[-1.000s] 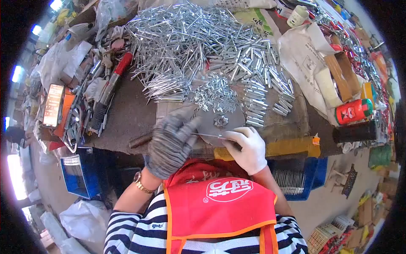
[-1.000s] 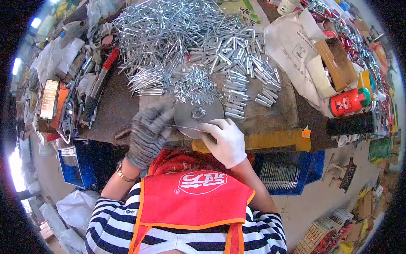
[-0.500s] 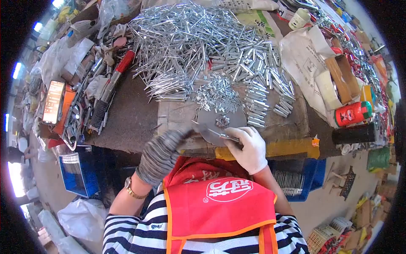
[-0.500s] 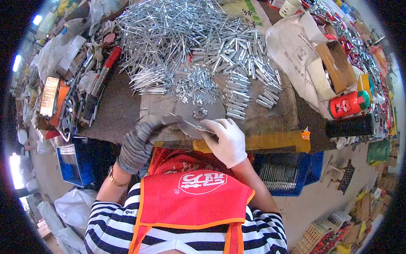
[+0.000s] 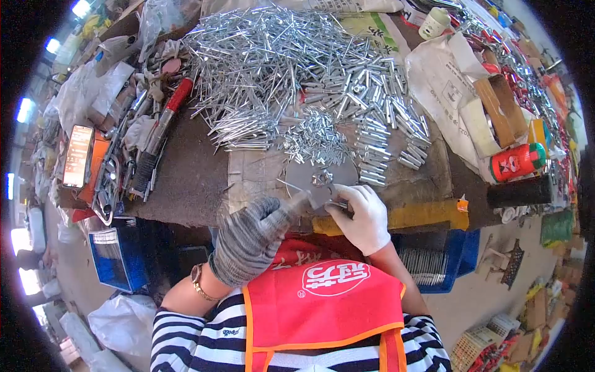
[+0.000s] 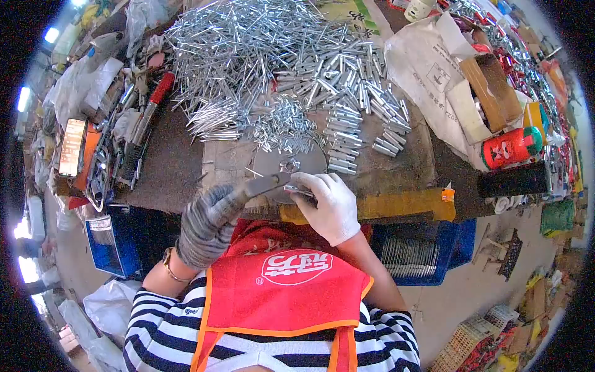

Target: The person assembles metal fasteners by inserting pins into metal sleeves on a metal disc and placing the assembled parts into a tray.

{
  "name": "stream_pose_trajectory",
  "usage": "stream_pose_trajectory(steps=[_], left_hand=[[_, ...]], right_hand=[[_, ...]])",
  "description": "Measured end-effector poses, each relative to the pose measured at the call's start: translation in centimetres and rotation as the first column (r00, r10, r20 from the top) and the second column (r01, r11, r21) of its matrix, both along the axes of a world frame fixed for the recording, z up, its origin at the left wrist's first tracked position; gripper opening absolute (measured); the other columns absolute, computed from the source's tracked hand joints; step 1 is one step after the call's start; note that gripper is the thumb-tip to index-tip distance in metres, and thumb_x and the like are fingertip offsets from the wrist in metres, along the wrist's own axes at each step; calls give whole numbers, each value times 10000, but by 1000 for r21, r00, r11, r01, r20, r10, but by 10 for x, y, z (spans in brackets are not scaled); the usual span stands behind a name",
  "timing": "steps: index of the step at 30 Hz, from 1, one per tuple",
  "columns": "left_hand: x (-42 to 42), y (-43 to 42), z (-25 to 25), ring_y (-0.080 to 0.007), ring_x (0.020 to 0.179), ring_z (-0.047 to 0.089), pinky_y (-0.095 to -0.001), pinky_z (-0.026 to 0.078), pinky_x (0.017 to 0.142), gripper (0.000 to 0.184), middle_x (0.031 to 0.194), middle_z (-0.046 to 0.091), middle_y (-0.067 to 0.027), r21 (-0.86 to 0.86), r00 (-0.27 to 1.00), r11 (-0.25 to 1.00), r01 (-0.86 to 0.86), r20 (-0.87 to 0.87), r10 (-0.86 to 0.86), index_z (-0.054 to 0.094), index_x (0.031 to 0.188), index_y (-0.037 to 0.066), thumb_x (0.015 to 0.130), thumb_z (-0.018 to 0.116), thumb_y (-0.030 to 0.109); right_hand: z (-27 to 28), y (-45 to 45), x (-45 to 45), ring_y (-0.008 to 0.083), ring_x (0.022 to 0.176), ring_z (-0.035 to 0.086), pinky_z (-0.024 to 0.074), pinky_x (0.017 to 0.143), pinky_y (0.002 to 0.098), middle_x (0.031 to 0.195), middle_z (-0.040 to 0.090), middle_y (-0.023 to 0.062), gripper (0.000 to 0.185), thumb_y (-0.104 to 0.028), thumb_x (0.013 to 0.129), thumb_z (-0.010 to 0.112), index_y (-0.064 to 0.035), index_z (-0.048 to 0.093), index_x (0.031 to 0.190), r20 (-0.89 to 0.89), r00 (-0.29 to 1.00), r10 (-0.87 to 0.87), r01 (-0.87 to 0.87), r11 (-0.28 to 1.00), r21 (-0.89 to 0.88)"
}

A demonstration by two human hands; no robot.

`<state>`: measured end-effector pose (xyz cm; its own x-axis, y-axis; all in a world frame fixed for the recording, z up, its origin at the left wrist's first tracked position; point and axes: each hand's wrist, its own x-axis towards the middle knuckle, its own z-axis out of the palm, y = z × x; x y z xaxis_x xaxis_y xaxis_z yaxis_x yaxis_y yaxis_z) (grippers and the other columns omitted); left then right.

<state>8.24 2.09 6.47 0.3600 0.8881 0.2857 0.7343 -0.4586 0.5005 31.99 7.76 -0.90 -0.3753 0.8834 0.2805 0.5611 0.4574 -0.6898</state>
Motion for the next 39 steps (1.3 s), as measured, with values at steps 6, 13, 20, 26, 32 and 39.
stream_pose_trajectory(steps=[6, 13, 20, 26, 32, 39], left_hand=[[7, 2, -9, -252, 768, 679, -347, 575, 652, 577, 969, 701, -89, -172, 944, 985, -7, -326, -50, 515, 1487, 171, 922, 573, 71], [-26, -1, -1, -283, 865, 674, -366, 577, 735, 536, 992, 695, -106, -90, 971, 983, -159, -197, 139, 590, 1422, 220, 905, 586, 77], [-73, 6, -52, -303, 867, 668, -395, 557, 753, 332, 968, 692, -96, 61, 904, 949, -311, -290, 315, 749, 1149, 171, 821, 734, 120], [-56, 52, -52, -293, 930, 647, -410, 534, 833, 256, 1008, 672, -96, 240, 871, 902, -359, -262, 416, 746, 1086, 167, 831, 728, 144], [-58, 93, -78, -315, 934, 638, -446, 527, 800, 205, 992, 646, -132, 139, 794, 916, -376, -461, 396, 717, 1048, 122, 882, 661, 229], [-61, 94, -73, -325, 898, 643, -451, 532, 769, 194, 993, 636, -131, 154, 817, 942, -297, -469, 334, 695, 1048, 127, 896, 660, 243]], right_hand=[[0, 0, 1, 284, 903, 650, 540, 773, 391, 986, 702, 50, 335, -156, 796, 792, -156, 702, 1118, 56, 998, 20, -20, 1000, 4], [1, 1, -1, 263, 809, 627, 535, 699, 376, 920, 674, 14, 235, -147, 789, 778, -197, 749, 1017, 68, 996, 61, -72, 981, 178], [15, 5, -7, 244, 741, 610, 518, 634, 367, 854, 632, -4, 204, -163, 766, 787, -207, 761, 964, 169, 985, 45, -95, 947, 306], [24, 10, -17, 250, 757, 634, 530, 661, 364, 867, 623, 20, 153, -155, 731, 807, -185, 729, 859, 303, 953, 15, -90, 968, 235], [13, 10, -24, 269, 800, 649, 556, 653, 392, 851, 613, 56, 134, -191, 730, 754, -154, 674, 831, 332, 941, -69, -17, 968, 248], [7, -2, -3, 272, 806, 674, 556, 670, 391, 889, 653, 60, 239, -145, 735, 790, -142, 649, 929, 140, 977, -160, 126, 966, 224]])
